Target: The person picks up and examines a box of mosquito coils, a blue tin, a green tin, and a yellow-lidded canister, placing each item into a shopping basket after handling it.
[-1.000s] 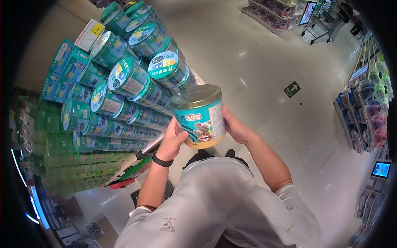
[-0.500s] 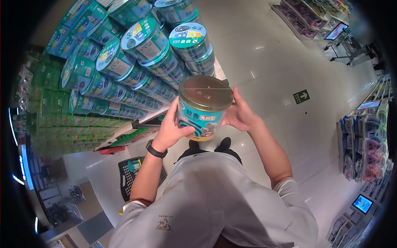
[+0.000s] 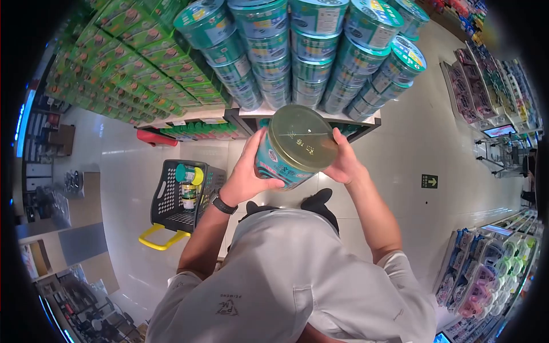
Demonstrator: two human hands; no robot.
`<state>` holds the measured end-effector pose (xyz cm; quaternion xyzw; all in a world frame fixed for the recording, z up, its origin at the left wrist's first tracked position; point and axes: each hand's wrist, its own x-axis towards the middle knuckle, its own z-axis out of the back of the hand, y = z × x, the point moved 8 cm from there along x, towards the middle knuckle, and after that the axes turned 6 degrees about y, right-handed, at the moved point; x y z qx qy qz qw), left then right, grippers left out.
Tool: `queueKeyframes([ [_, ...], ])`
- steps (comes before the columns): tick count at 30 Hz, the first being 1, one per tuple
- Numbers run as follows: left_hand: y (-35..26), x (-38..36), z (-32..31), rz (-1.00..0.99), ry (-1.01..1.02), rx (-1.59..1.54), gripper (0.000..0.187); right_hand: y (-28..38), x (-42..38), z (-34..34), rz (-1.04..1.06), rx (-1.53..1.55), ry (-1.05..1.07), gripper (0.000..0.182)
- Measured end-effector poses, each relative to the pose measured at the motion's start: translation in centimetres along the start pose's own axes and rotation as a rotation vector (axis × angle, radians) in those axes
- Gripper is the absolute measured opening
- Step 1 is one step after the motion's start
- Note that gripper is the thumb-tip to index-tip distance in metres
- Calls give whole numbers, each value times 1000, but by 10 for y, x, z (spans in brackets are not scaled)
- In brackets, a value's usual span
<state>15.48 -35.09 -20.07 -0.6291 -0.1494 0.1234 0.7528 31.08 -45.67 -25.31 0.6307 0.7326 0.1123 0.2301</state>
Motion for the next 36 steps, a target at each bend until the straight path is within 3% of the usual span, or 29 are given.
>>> queueKeyframes([
  [2, 6, -35, 40, 3, -49, 17, 124, -34, 35, -18, 4, -64, -17, 74],
  [4, 15, -70, 83, 25, -67, 245, 124, -72, 71, -32, 6, -127, -35, 73],
  [6, 24, -115, 132, -14, -96, 271, 116, -114, 104, -42, 12, -44, -3, 70],
  [8, 67, -179, 191, 159, -135, 390, 99, -146, 125, -56, -2, -47, -52, 71],
  [11, 194, -328, 273, 644, -229, 509, 78, -167, 152, -76, 4, -52, -99, 72],
  [13, 270, -450, 293, 1057, 80, 902, 86, -177, 159, -82, 0, -65, -121, 73],
  [14, 288, -497, 289, 1292, 329, 907, 89, -182, 164, -84, -26, -50, -109, 74],
  [16, 320, -592, 279, 1529, 560, 868, 90, -188, 167, -86, -56, -48, -106, 75],
  [17, 308, -599, 272, 1501, 716, 952, 88, -190, 170, -85, -71, -65, -129, 75],
  [18, 318, -604, 272, 1455, 625, 1081, 90, -191, 174, -86, -85, -81, -147, 76],
  [21, 341, -620, 280, 1567, 568, 1030, 78, -188, 175, -97, -71, -140, -155, 76],
  [24, 360, -621, 287, 1661, 836, 876, 49, -189, 161, -87, -66, -187, -158, 71],
  [25, 362, -617, 288, 1652, 810, 899, 42, -188, 151, -76, -32, -186, -175, 71],
  [29, 315, -555, 254, 1599, 591, 827, 39, -196, 90, -34, -26, -216, -307, 61],
  [30, 330, -550, 242, 1575, 555, 831, 41, -199, 73, -24, -21, -201, -352, 59],
  [33, 313, -481, 197, 1512, 531, 765, 42, -198, 23, 4, -5, -181, -435, 67],
  [36, 334, -440, 166, 1442, 518, 801, 43, -185, -21, 26, -11, -172, -478, 75],
])
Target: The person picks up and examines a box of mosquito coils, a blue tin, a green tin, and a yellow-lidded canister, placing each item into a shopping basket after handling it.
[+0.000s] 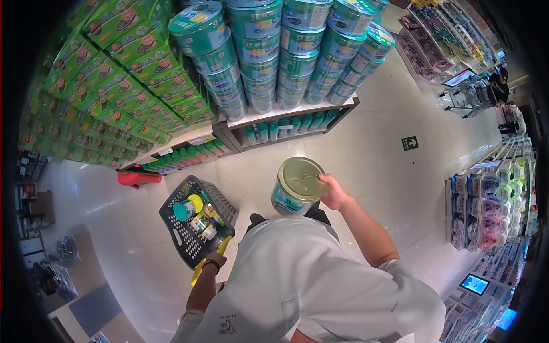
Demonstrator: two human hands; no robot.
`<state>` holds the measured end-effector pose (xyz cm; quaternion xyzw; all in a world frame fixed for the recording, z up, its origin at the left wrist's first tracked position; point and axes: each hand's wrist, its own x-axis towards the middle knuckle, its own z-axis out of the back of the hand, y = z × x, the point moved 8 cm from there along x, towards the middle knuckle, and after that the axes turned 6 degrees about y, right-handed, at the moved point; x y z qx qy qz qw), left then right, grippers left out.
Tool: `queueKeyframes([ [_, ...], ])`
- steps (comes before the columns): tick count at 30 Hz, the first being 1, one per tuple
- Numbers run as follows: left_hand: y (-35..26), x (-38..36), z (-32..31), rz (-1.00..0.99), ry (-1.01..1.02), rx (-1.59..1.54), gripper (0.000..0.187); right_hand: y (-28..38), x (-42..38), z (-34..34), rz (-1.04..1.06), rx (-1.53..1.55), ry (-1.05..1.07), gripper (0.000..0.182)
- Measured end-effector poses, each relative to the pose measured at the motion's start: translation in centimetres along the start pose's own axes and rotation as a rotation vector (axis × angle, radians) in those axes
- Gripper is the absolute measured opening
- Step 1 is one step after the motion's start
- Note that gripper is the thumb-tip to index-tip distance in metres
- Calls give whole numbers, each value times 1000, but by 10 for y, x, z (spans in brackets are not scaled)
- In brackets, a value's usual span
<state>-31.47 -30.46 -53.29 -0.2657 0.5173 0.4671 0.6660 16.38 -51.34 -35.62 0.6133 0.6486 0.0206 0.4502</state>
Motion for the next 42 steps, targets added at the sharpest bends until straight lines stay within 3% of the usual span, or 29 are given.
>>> queueKeyframes([
  [6, -50, 42, -24, -26, -58, 137, 36, 46, -42, 103, 83, 35, 20, 76],
  [10, -80, 67, -48, 69, -37, 67, 31, 103, -77, 159, 136, 29, -30, 76],
  [15, -163, 57, -55, 21, 95, -148, 19, 174, -102, 220, 158, -42, -73, 76],
  [17, -189, 12, -66, 231, 333, -475, 22, 198, -105, 241, 183, -63, -100, 76],
  [21, -236, 6, -74, 192, 335, -434, 20, 241, -97, 272, 233, 24, -67, 75],
  [22, -234, 19, -92, 308, 264, -605, 19, 252, -92, 282, 231, 52, -71, 75],
  [24, -271, -6, -71, 233, 329, -590, 16, 277, -81, 308, 232, 45, -76, 73],
  [25, -253, 18, -98, 233, 334, -595, 16, 290, -76, 319, 219, 36, -48, 72],
  [27, -283, 61, -96, 19, 338, -549, 14, 324, -69, 338, 195, 30, -27, 71],
  [28, -301, 45, -83, 25, 348, -545, 14, 340, -67, 343, 170, 33, -9, 70],
  [30, -328, 4, -63, 255, 261, -990, 16, 369, -68, 353, 142, 37, 5, 69],
  [31, -357, 1, -52, 200, 291, -1121, 16, 391, -65, 360, 146, 36, 6, 64],
  [34, -429, -14, -42, 275, 256, -1140, 16, 432, -60, 397, 108, 16, 21, 62],
  [35, -441, 6, -63, 241, 307, -1325, 16, 444, -53, 410, 111, 5, 31, 64],
  [36, -481, -17, -35, -113, 226, -864, 15, 455, -51, 420, 105, 6, 47, 64],
  [42, -597, -1, -142, 55, 337, -1101, 14, 530, -30, 486, 101, 44, 148, 53],
])
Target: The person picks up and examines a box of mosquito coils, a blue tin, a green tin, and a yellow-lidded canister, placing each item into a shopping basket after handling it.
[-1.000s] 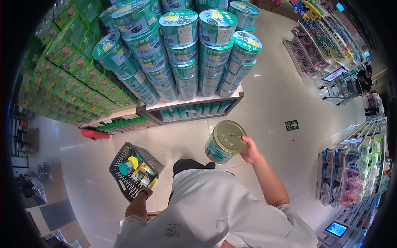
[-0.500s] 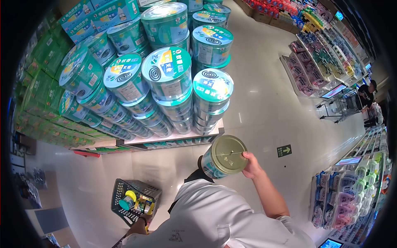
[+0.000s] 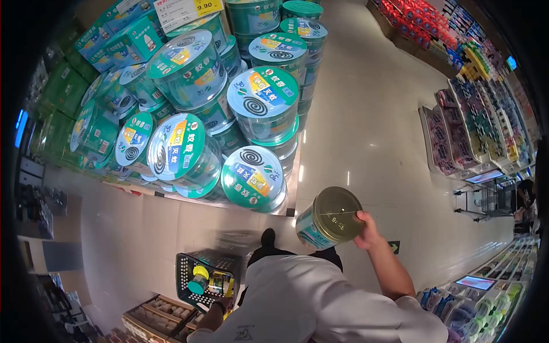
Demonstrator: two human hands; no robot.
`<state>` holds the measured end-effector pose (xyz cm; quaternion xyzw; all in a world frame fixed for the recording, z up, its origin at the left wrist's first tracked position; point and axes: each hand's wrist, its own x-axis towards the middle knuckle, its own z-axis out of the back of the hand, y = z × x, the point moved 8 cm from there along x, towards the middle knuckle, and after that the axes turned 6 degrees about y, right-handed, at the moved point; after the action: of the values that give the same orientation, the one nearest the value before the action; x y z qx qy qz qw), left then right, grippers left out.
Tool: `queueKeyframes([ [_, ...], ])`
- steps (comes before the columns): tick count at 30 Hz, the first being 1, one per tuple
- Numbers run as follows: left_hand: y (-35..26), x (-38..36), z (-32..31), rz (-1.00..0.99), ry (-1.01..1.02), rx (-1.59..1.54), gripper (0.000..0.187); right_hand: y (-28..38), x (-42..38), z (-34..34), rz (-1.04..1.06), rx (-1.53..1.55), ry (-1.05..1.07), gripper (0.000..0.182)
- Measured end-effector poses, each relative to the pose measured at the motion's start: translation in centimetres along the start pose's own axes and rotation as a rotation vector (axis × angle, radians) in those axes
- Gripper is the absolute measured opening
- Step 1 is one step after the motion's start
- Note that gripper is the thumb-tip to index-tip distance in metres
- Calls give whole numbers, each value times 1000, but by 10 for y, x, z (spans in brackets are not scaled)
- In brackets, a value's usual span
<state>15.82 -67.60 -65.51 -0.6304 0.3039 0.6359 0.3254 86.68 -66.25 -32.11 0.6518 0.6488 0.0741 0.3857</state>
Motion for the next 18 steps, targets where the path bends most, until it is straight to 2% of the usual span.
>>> queueKeyframes([
  [2, -3, 16, -52, 61, 15, -99, 14, 26, 8, 25, -23, -70, 61, 62],
  [4, -19, 22, -114, 95, 49, -228, 14, 62, 20, 44, -44, -103, 106, 61],
  [5, -17, 11, -141, 143, 80, -386, 14, 69, 19, 51, -52, -94, 111, 61],
  [6, -46, -18, -163, 175, 103, -535, 14, 82, 23, 51, -62, -93, 137, 61],
  [7, -53, -8, -180, 170, 25, -290, 14, 97, 25, 49, -53, -114, 148, 61],
  [10, -89, -42, -245, 150, 79, -298, 15, 135, 28, 63, -88, -197, 162, 61],
  [12, -109, -51, -284, 175, 21, -385, 14, 146, 35, 68, -124, -234, 182, 61],
  [15, -131, -57, -324, 103, 14, -498, 15, 153, 45, 55, -155, -271, 274, 60],
  [16, -134, -55, -340, 105, 28, -537, 16, 154, 49, 48, -169, -251, 282, 60],
  [17, -118, -11, -360, 71, 151, -578, 18, 154, 53, 42, -177, -230, 288, 60],
  [18, -140, -39, -364, 56, 15, -525, 19, 153, 57, 37, -202, -241, 299, 60],
])
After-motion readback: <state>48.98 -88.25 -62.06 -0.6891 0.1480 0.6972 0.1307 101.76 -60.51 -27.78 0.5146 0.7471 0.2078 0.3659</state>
